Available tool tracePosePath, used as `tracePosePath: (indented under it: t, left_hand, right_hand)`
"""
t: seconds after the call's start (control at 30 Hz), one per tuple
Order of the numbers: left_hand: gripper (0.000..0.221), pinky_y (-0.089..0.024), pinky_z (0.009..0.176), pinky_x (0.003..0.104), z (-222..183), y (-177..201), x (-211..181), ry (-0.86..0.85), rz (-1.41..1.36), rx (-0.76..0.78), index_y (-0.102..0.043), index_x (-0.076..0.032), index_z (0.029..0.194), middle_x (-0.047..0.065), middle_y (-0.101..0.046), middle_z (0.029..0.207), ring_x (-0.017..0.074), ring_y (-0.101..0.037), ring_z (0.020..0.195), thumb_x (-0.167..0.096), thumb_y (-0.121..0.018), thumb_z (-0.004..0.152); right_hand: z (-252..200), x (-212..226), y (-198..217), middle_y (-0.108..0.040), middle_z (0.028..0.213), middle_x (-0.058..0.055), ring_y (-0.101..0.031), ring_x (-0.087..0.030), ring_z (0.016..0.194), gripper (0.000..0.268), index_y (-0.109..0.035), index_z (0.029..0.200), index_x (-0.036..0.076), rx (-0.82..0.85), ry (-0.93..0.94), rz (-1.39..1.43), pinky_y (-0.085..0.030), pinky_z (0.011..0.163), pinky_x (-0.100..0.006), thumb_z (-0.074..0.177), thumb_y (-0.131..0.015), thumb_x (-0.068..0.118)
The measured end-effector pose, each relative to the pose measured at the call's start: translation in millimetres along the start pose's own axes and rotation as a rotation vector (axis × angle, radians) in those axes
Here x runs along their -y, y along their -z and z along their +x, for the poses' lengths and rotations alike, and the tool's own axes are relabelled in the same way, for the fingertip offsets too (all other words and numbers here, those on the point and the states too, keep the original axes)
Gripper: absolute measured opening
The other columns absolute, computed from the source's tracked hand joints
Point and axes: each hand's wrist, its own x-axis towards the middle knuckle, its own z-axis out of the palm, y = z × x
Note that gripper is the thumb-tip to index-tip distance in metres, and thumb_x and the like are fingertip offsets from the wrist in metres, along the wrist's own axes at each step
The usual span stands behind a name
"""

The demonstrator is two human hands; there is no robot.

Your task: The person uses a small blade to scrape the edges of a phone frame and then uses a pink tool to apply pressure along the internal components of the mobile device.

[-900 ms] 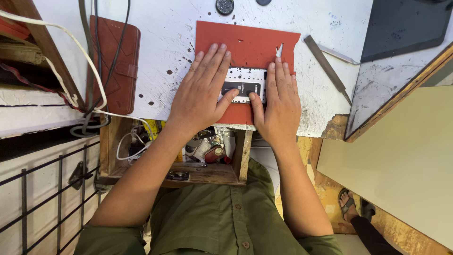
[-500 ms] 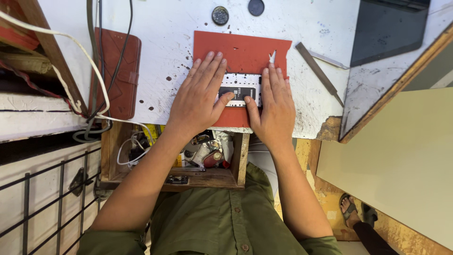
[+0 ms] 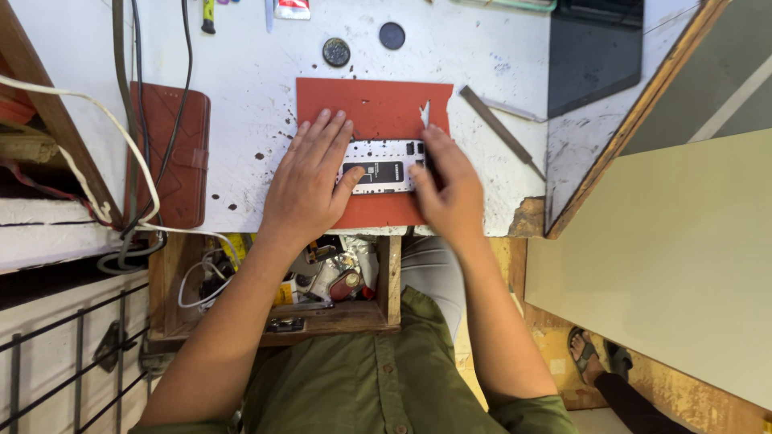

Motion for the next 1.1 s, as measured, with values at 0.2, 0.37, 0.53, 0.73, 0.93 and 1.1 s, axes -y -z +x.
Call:
tracePosePath:
  t: [0.2, 0.37, 0.53, 0.73, 0.93, 1.1]
  left_hand:
    - [0.057, -0.024, 0.128, 0.047, -1.7, -5.1, 5.1, 0.016, -0.024, -0.003, -0.052, 0.0, 0.147, 0.017, -0.046, 0.158, 0.0304, -0.035, 0.153, -0.04, -0.051, 0.108]
    - [0.06, -0.023, 0.126, 0.047, 0.3, -10.4, 7.1, -0.003, 0.034, -0.012, -0.052, -0.001, 0.147, 0.017, -0.045, 0.158, 0.031, -0.034, 0.15, -0.044, -0.051, 0.106]
    - [0.061, -0.024, 0.125, 0.047, -1.5, -8.4, 6.2, 0.018, 0.035, -0.012, -0.052, -0.002, 0.146, 0.016, -0.045, 0.157, 0.0308, -0.035, 0.149, -0.045, -0.053, 0.103]
    - [0.06, -0.024, 0.126, 0.047, -1.7, -6.9, 6.1, 0.011, 0.022, -0.023, -0.052, -0.002, 0.147, 0.016, -0.045, 0.157, 0.0301, -0.034, 0.15, -0.043, -0.056, 0.103]
    - [0.06, -0.025, 0.125, 0.046, -3.0, -6.4, 5.3, 0.001, 0.037, -0.031, -0.052, -0.002, 0.146, 0.016, -0.045, 0.157, 0.0308, -0.034, 0.15, -0.043, -0.055, 0.103]
    - [0.06, -0.025, 0.124, 0.047, -2.8, -3.7, 3.9, 0.011, 0.007, -0.036, -0.053, -0.002, 0.145, 0.015, -0.046, 0.156, 0.0306, -0.035, 0.149, -0.042, -0.057, 0.101]
  right_hand:
    - [44.8, -60.6, 52.2, -0.071, 0.118, -0.013, -0.067, -0.03, 0.103, 0.023, -0.071, 0.119, 0.002, -0.293, -0.119, -0.215, -0.055, 0.088, -0.042, 0.098, -0.062, 0.0]
    - [58.7, -83.8, 50.5, -0.069, 0.105, -0.017, -0.062, -0.037, 0.099, 0.02, -0.076, 0.107, -0.002, -0.157, 0.044, -0.473, -0.051, 0.086, -0.044, 0.09, -0.065, -0.007]
    - [57.6, -85.5, 47.5, -0.067, 0.097, -0.018, -0.062, -0.037, 0.095, 0.017, -0.077, 0.103, -0.002, -0.184, -0.052, -0.549, -0.05, 0.084, -0.046, 0.087, -0.069, -0.003]
    - [45.0, -67.0, 53.4, -0.064, 0.101, -0.016, -0.063, -0.027, 0.087, 0.009, -0.065, 0.107, -0.004, -0.397, -0.118, -0.236, -0.053, 0.081, -0.038, 0.099, -0.064, -0.002]
    - [13.2, -23.8, 21.4, -0.068, 0.105, -0.014, -0.058, -0.021, 0.085, 0.019, -0.06, 0.12, -0.002, -0.019, -0.313, 0.393, -0.045, 0.074, -0.033, 0.103, -0.052, 0.001]
    - [5.6, 11.5, -4.4, -0.063, 0.105, -0.017, -0.063, -0.029, 0.092, 0.025, -0.06, 0.125, -0.001, -0.01, -0.052, -0.057, -0.051, 0.084, -0.041, 0.101, -0.06, 0.003]
